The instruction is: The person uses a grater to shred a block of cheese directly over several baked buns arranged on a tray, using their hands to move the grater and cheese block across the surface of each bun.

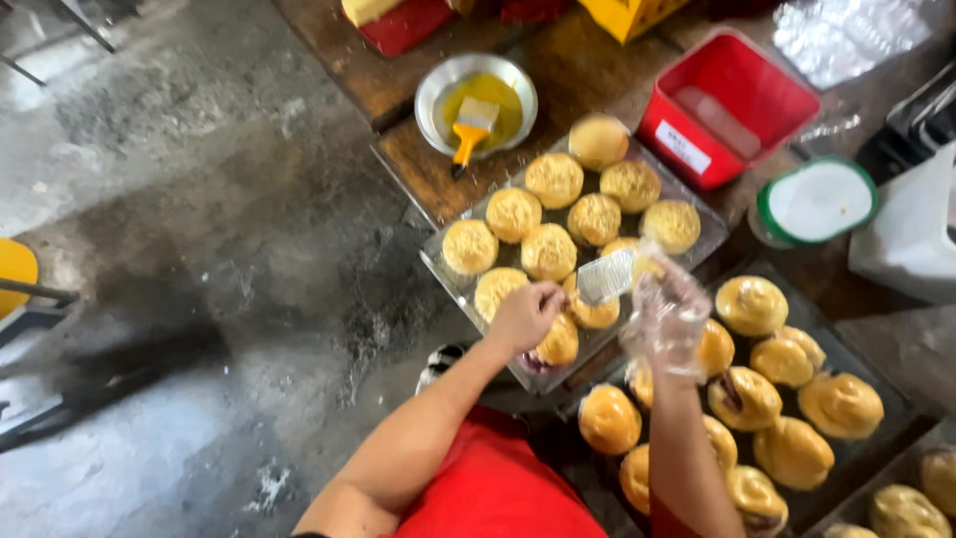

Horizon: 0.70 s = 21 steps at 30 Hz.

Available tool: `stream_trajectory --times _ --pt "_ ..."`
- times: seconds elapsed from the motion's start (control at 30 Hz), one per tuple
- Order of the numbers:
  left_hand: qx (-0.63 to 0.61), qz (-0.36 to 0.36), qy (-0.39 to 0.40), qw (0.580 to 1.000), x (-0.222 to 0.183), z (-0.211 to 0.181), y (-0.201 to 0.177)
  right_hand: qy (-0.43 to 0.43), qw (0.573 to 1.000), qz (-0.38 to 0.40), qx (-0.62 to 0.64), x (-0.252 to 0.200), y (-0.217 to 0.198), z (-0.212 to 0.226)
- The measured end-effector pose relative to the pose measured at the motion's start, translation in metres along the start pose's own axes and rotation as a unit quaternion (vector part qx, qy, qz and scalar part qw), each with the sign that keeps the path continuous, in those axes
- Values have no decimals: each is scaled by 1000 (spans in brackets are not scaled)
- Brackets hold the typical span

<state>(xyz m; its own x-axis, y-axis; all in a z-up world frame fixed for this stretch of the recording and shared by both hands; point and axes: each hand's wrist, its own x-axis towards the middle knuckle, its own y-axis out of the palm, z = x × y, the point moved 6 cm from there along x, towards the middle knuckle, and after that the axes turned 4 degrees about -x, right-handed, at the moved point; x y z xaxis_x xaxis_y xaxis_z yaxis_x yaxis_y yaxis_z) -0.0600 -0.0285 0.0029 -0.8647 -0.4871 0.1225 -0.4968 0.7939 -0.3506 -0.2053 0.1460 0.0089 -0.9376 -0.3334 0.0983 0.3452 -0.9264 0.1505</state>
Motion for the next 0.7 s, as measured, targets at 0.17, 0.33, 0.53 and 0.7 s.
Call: stream_trajectory --times 0.17,0.33,0.53,0.7 --pt "-16 11 -37 999 3 -5 -1 -52 989 0 -138 -10 13 16" --pt "-42 35 -28 998 -3 -19 0 -271 916 45 -294 -30 35 33" --pt "-13 60 -69 996 -11 -10 3 -297 868 -4 -398 -15 14 8" --pt "-10 49 -63 997 -11 0 6 14 997 -53 55 10 2 -13"
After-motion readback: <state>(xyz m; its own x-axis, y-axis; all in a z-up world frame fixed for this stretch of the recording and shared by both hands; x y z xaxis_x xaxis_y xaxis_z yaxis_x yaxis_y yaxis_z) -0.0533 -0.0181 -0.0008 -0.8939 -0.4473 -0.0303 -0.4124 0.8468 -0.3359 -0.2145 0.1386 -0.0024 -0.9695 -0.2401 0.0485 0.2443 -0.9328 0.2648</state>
